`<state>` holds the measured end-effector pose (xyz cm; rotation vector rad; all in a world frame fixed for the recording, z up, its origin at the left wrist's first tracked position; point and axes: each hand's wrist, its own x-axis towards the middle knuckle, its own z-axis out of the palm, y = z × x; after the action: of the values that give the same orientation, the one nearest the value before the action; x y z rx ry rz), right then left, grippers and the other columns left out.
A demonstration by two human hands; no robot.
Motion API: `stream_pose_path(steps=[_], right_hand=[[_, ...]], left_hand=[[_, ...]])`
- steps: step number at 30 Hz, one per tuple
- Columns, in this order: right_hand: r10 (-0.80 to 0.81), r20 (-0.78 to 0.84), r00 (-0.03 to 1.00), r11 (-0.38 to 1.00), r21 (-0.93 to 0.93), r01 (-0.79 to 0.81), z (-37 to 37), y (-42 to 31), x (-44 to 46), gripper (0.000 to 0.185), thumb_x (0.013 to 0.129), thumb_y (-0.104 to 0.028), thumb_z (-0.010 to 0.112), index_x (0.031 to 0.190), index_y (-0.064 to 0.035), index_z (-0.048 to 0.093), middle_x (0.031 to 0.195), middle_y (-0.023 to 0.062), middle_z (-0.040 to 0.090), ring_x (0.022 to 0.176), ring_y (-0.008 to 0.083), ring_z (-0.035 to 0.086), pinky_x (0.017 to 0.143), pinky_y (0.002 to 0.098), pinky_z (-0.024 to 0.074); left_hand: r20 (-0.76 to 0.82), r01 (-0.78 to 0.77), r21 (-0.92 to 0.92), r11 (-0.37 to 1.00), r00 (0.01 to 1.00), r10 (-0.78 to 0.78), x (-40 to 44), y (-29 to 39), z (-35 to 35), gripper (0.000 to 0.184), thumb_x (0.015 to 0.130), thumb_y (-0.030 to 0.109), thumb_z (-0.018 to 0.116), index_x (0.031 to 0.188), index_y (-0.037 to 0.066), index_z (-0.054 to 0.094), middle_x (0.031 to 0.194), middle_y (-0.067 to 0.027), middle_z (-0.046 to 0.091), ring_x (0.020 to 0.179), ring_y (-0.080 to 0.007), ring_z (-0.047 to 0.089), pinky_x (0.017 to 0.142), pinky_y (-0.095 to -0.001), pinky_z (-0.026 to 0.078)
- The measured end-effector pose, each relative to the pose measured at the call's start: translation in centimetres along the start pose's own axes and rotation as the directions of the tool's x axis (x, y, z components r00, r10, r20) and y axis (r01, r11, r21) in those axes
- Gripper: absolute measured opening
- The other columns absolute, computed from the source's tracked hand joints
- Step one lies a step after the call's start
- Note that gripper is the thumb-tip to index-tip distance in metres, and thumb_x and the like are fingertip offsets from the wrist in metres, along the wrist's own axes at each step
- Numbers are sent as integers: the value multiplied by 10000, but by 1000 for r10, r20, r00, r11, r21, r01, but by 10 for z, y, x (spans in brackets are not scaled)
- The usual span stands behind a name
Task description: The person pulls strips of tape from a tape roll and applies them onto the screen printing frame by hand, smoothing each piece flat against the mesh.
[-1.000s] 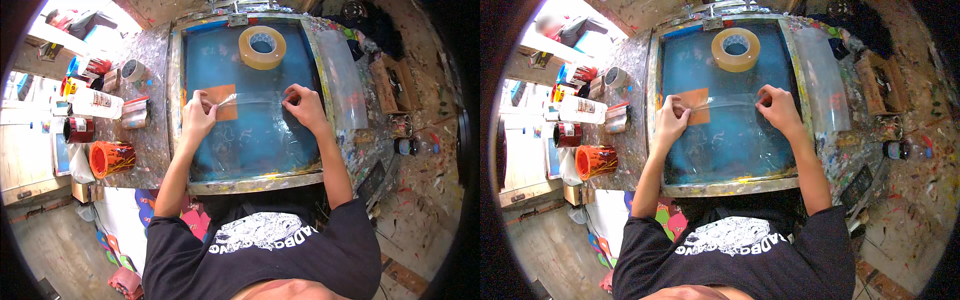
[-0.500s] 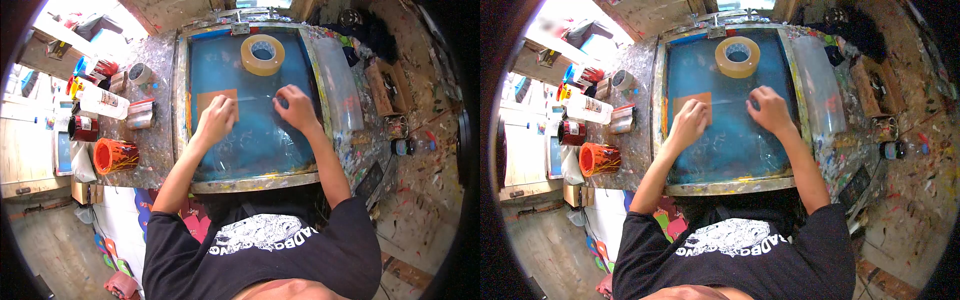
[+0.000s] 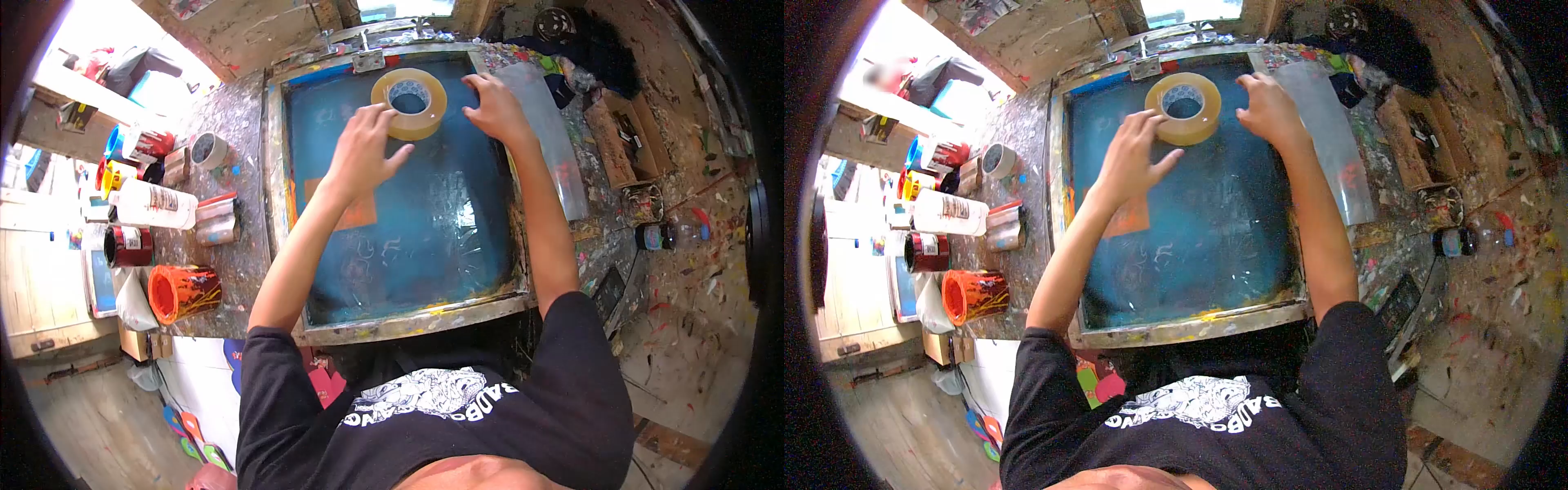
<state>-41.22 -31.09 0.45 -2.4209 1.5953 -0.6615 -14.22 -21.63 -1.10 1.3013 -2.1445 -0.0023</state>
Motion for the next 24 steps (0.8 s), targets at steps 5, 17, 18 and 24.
stream_pose_path(steps=[5, 17, 18, 24], right_hand=[[-223, 57, 973, 975, 23, 222, 34, 25, 23, 655, 736, -180, 838, 1348, -46, 645, 1310, 189, 672, 1214, 369, 643, 1069, 418, 499], [-239, 248, 939, 419, 899, -131, -26, -133, -79, 154, 908, -120, 793, 987, 11, 807, 831, 74, 780, 740, 91, 683, 700, 254, 546], [-253, 247, 935, 405, 905, -130, -32, -143, -89, 154, 908, -120, 793, 987, 11, 807, 831, 74, 780, 740, 91, 683, 700, 254, 546], [-36, 556, 830, 516, 722, -462, -60, -74, -169, 109, 876, -126, 811, 861, -18, 812, 744, 52, 749, 668, 93, 668, 613, 258, 510]], left_hand=[[14, -214, 114, 970, 977, 214, 37, -18, 52, 578, 883, 427, 744, 1194, -39, 601, 1196, -232, 631, 1194, -398, 575, 1101, -484, 415], [489, -81, -52, 995, 867, 96, -32, 44, -189, 523, 829, 438, 814, 972, -11, 587, 862, -186, 654, 811, -408, 645, 775, -450, 513], [545, 66, -162, 985, 838, 34, -42, 52, -209, 515, 827, 418, 828, 984, -22, 610, 850, -184, 668, 788, -389, 666, 750, -425, 527], [736, 594, -201, 779, 617, -280, -90, 60, -252, 467, 848, 362, 835, 1053, -30, 685, 827, -170, 713, 743, -253, 716, 711, -347, 553]])
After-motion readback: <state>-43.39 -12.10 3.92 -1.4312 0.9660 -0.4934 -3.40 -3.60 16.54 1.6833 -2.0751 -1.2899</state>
